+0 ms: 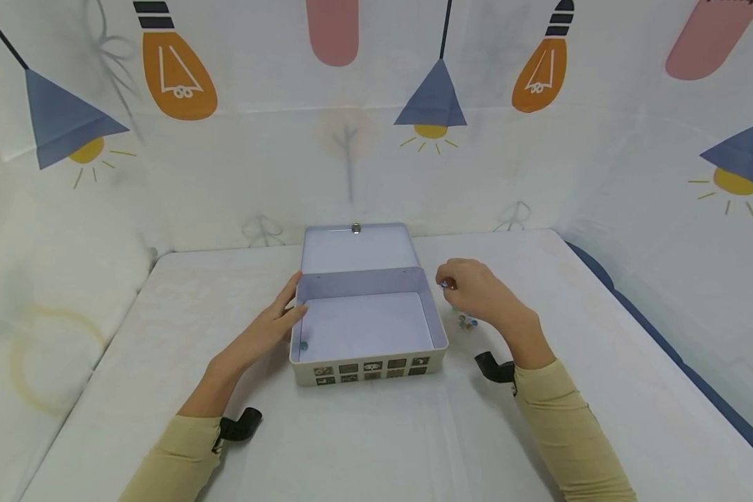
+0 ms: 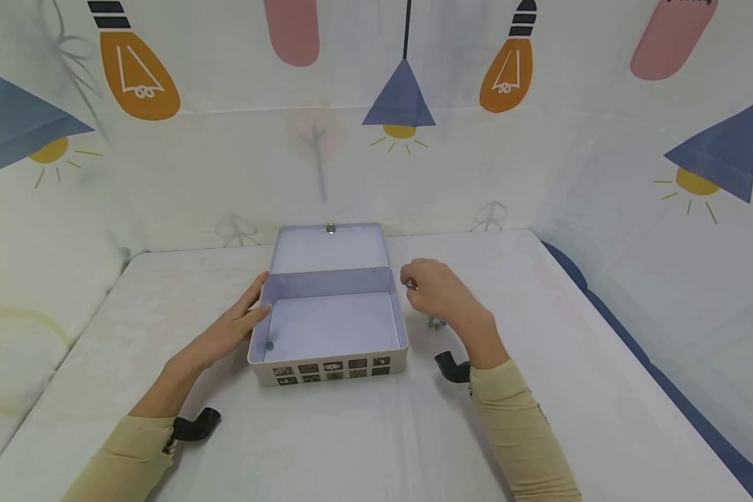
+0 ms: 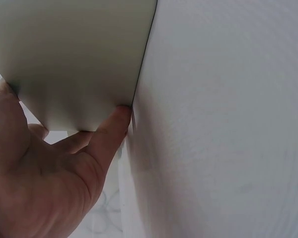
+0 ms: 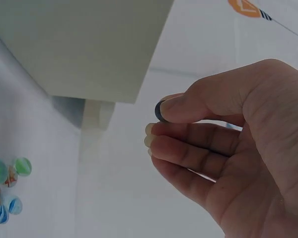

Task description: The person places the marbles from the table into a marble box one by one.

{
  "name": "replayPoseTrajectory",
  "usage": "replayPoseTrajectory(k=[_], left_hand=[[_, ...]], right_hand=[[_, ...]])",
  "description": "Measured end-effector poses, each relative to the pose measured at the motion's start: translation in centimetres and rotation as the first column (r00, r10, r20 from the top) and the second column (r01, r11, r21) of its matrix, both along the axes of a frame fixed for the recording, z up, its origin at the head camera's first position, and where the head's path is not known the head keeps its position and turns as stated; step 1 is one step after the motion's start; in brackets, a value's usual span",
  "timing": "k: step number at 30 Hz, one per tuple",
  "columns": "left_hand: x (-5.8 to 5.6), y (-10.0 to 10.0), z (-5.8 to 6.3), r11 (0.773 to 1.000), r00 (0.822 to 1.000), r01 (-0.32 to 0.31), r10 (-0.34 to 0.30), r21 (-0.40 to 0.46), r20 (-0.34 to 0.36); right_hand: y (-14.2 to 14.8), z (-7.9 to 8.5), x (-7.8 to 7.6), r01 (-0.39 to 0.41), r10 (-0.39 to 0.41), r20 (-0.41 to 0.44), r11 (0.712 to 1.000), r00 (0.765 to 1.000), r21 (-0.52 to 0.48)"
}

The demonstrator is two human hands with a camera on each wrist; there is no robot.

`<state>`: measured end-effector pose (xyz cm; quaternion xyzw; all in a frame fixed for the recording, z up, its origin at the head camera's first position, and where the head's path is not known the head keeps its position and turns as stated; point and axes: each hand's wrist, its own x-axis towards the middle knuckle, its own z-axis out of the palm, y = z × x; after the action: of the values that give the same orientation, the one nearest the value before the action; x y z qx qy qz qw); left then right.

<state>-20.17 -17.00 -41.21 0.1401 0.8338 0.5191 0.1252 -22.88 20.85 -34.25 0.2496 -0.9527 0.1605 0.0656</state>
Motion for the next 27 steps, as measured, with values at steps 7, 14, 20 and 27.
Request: replayPoseTrajectory(k=[7, 14, 20, 27], left_hand=[[-0.2, 0.0, -0.1, 1.000, 1.000, 0.004, -0.004, -0.002, 0.000], [-0.2, -0.1, -0.2, 1.000, 1.000, 0.005, -0.005, 0.003, 0.005], [-0.2, -0.1, -0.1, 1.000, 1.000, 0.005, -0.005, -0.003, 0.001], [-0.1, -0.1, -0.1, 1.000, 1.000, 0.002, -0.002, -0.008, 0.003]], right_hand=[[-1.0, 0.1, 0.5, -0.050, 0.050, -0.027, 0.999, 0.998, -0.007], [-2.3, -0.5, 0.8, -0.103, 0.102, -0.068, 0.995, 0.992, 0.000], [-3.2, -1.0, 1.1, -0.147, 0.148, -0.085, 0.989, 0.985, 0.015], [-4.1, -1.3, 1.6, -0.173, 0.176, -0.063, 0.984, 0.982, 0.053]])
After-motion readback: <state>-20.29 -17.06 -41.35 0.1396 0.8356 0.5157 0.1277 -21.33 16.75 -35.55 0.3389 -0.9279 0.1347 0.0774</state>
